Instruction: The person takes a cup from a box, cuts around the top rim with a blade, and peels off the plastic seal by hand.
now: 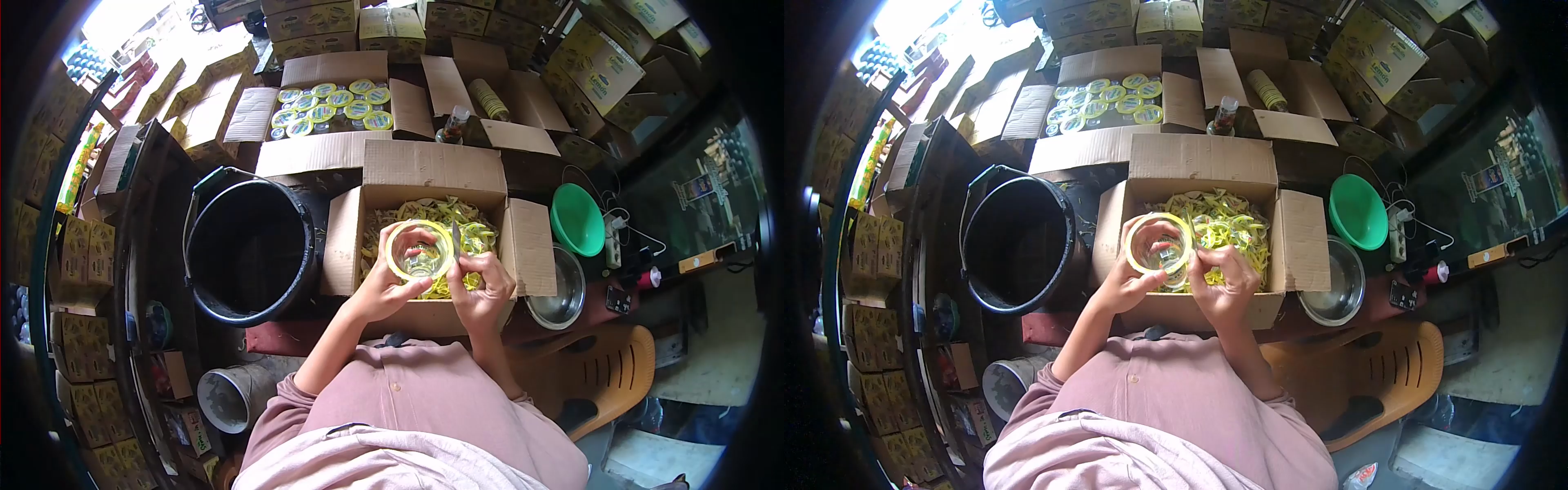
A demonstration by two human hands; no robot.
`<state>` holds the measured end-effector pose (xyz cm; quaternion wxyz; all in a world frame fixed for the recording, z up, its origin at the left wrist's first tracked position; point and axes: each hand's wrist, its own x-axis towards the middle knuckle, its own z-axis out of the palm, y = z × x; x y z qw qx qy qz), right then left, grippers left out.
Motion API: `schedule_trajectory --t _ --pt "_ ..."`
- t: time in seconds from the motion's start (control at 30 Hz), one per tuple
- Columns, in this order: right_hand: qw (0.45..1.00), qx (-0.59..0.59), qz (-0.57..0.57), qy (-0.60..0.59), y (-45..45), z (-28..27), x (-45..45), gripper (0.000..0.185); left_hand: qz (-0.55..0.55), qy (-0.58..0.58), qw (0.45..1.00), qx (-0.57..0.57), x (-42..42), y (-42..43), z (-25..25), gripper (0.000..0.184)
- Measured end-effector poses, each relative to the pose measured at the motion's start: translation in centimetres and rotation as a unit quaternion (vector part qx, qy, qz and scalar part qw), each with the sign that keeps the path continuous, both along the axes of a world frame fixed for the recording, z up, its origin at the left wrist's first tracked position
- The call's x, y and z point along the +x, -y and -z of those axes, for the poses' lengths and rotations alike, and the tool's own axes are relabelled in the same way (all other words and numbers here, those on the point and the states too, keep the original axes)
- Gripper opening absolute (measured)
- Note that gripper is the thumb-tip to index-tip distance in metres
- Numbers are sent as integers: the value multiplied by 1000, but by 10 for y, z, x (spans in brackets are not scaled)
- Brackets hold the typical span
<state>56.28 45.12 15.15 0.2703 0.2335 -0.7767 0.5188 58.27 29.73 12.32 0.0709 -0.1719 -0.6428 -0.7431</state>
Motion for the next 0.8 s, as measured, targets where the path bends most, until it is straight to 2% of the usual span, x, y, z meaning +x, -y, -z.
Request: schedule_trajectory --t 0.23,0.53,0.63,0.8 --pt "999 -8 -41 23 -7 -1 -4 13 40 -12 999 -2 0 4 4 74" --pt "999 10 -33 13 -6 -4 -4 14 34 1 999 -26 1 6 -2 60" --pt "999 23 -32 8 -6 -3 -5 14 37 -28 991 -125 2 12 -5 63" --pt "999 24 -45 6 -7 -6 -6 13 55 8 998 -2 3 8 2 70"
